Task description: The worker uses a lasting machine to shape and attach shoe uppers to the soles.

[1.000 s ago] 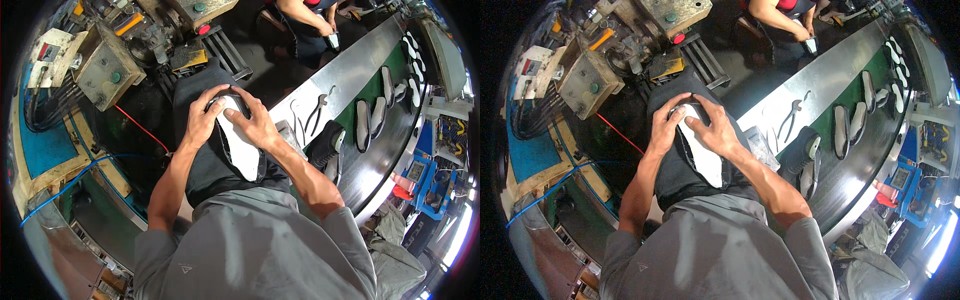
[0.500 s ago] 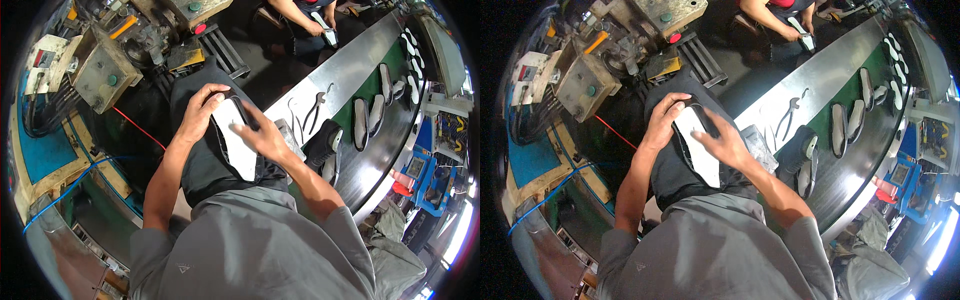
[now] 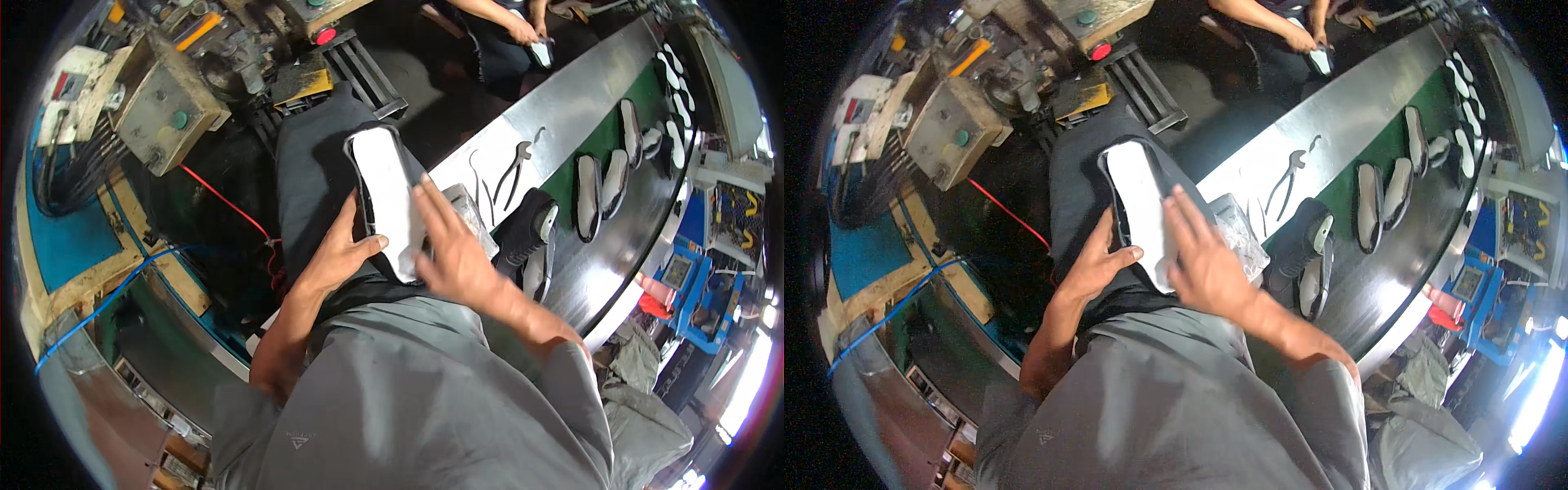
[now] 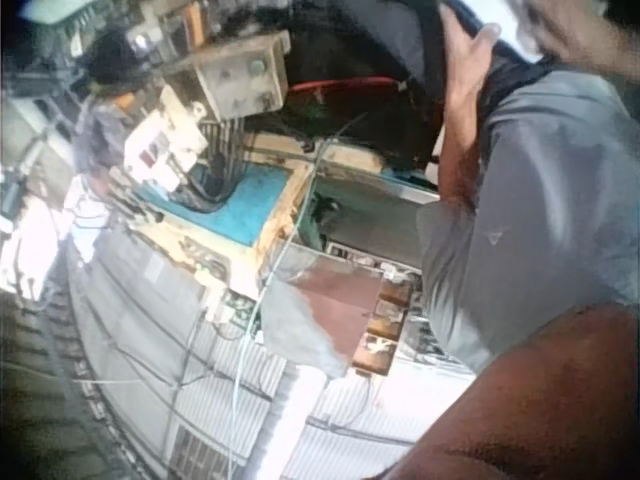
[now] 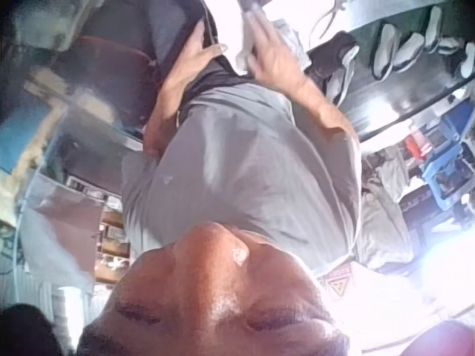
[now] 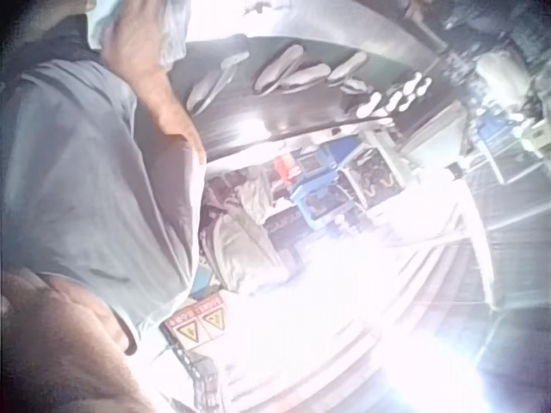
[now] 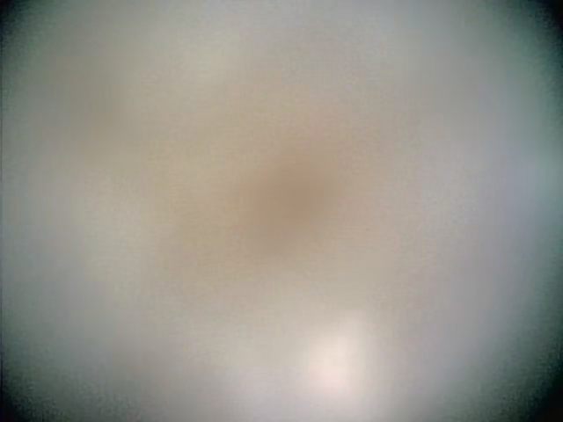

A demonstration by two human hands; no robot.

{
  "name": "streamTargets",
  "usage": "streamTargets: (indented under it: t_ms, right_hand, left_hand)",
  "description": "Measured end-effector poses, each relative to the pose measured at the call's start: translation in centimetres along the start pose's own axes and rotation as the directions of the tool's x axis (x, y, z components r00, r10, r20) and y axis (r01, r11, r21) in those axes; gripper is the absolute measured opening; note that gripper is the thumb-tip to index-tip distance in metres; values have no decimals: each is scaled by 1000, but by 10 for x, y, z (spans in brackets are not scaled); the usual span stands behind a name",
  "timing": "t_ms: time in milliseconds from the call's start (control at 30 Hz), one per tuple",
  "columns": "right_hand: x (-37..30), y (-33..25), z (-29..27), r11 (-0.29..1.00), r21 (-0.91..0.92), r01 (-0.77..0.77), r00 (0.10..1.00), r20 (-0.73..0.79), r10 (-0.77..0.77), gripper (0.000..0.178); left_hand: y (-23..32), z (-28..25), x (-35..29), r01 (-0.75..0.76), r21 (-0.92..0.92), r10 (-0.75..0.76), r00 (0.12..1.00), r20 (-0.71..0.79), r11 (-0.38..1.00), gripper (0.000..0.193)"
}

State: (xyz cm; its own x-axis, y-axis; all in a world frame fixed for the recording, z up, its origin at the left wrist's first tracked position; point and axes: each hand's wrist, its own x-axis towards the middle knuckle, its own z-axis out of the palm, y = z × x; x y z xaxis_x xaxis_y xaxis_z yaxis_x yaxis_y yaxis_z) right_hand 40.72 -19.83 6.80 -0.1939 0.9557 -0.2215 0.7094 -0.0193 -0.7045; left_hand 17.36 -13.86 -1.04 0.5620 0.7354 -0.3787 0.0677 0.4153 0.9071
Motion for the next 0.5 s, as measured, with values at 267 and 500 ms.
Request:
streamTargets:
  t_ms: [267, 500]
  right_hand:
    - [-8, 4, 33, 956, -283, 72, 995, -46, -89, 81]
    - [-17, 19, 51, 925, -350, 150, 976, -99, -196, 79]
  left_hand:
    - [25, -26, 59, -74, 79, 98, 927, -362, 994, 88]
    - [19, -50, 113, -217, 52, 220, 899, -378, 975, 30]
